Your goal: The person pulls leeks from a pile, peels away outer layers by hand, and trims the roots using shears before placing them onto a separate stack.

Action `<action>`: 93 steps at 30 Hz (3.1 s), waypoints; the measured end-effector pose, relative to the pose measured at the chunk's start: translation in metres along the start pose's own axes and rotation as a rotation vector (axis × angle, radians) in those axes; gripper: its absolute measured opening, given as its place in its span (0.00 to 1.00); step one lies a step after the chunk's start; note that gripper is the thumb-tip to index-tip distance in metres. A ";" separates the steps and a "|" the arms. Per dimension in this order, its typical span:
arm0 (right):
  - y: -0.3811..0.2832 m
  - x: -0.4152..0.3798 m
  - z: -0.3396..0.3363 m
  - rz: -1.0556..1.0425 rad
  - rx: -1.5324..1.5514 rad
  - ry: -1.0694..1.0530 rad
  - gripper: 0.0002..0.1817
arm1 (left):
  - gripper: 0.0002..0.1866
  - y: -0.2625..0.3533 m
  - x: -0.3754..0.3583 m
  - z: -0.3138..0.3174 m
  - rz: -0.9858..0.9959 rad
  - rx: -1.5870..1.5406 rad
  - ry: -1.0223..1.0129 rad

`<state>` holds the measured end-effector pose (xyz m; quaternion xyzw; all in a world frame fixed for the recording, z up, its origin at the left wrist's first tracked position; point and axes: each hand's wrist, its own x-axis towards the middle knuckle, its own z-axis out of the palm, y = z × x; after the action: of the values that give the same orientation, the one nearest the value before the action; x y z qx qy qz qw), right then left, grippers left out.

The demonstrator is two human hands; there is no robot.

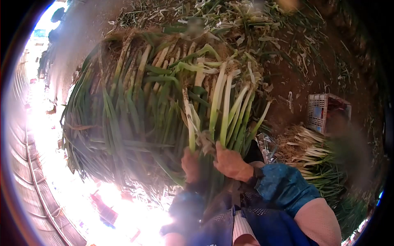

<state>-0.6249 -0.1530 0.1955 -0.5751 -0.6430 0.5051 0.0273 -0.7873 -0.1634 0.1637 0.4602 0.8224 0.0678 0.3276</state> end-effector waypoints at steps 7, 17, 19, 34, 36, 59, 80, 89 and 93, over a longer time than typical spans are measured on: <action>0.008 0.062 -0.004 -0.041 -0.084 0.088 0.31 | 0.16 -0.013 -0.001 0.009 0.046 -0.029 0.054; 0.006 0.065 -0.009 0.001 -0.067 0.072 0.25 | 0.17 0.000 -0.005 0.003 0.044 -0.052 0.072; -0.003 0.045 -0.012 0.024 -0.026 0.015 0.27 | 0.17 0.004 -0.005 -0.001 0.071 -0.098 0.094; 0.064 0.022 -0.034 0.067 -0.100 0.002 0.35 | 0.07 0.034 0.020 0.060 0.409 0.039 0.023; 0.097 0.045 -0.033 0.069 -0.158 0.127 0.34 | 0.07 0.028 0.036 0.041 0.746 0.354 0.073; 0.026 0.017 -0.005 -0.075 -0.035 -0.003 0.37 | 0.12 0.015 0.029 -0.022 0.198 0.476 -0.048; 0.028 0.006 -0.004 -0.084 -0.011 -0.080 0.35 | 0.19 -0.024 0.051 -0.052 0.030 0.176 -0.619; 0.028 0.007 -0.003 -0.017 -0.017 -0.056 0.36 | 0.15 0.010 0.157 0.018 0.295 0.237 0.115; 0.008 0.011 -0.010 -0.064 0.014 -0.046 0.29 | 0.13 0.024 0.125 0.000 0.153 0.315 0.017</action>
<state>-0.6167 -0.1398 0.1884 -0.5423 -0.6578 0.5216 0.0324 -0.8152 -0.0502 0.1137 0.5664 0.7882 -0.0335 0.2382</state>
